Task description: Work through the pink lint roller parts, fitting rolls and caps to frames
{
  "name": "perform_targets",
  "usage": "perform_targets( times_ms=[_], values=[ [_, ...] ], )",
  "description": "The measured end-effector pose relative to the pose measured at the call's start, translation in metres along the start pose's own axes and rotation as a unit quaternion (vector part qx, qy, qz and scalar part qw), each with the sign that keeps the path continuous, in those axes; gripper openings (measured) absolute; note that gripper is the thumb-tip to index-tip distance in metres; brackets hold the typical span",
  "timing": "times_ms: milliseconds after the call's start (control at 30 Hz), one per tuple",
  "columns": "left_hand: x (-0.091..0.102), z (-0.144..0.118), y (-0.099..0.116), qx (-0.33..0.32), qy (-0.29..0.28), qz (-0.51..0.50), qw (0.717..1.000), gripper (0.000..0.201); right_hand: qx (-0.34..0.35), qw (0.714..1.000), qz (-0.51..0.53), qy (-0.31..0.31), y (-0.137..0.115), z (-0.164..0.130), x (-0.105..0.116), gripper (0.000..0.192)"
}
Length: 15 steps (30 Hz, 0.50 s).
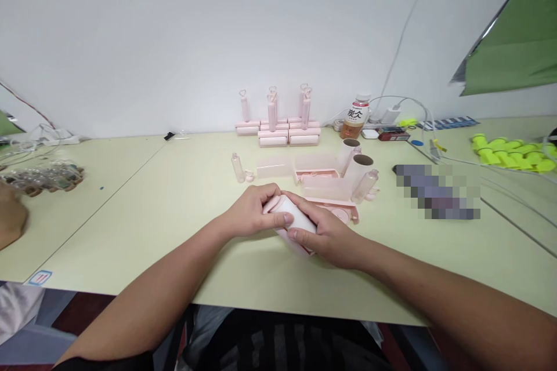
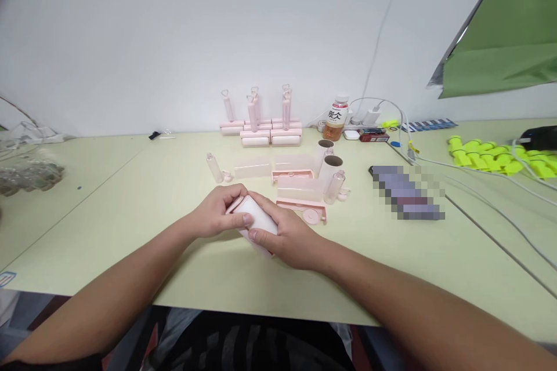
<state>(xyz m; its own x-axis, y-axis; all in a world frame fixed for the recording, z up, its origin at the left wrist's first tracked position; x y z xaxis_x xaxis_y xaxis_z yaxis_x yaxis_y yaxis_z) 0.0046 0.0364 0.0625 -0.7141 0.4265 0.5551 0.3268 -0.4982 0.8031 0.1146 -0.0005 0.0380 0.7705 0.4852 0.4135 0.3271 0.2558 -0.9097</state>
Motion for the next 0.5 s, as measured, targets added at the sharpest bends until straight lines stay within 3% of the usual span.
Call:
perform_targets(
  times_ms=[200,367,433,500],
  values=[
    [-0.001,0.0,-0.001,-0.001,0.001,-0.017,1.0,0.039,0.009,1.0,-0.011,0.002,-0.002,0.0,-0.001,0.077],
    [0.001,0.0,0.002,-0.014,0.002,0.026,1.0,0.037,-0.006,0.999,-0.03,0.016,0.002,0.0,0.001,0.08],
    [0.019,0.001,0.002,-0.028,0.071,0.04,0.996,0.036,-0.033,0.999,-0.031,0.01,0.006,0.0,-0.001,0.084],
    [0.057,-0.005,-0.004,-0.013,0.227,0.06,0.972,0.034,-0.05,0.998,-0.035,0.005,0.008,-0.001,-0.002,0.086]
  ],
)
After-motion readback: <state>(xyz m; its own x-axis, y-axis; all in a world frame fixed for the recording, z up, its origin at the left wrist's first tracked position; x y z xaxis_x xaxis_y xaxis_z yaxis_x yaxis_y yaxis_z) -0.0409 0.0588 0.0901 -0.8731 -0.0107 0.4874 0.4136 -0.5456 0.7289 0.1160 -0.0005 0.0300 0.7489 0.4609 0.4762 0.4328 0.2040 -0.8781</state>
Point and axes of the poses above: each hand's wrist, its own z-axis towards the middle knuckle, its own x-axis out of the back of the hand, y = z × x, the point moved 9 cm from there along z, towards the middle knuckle, and after that the axes turned 5 degrees about -x, right-handed, at the moved point
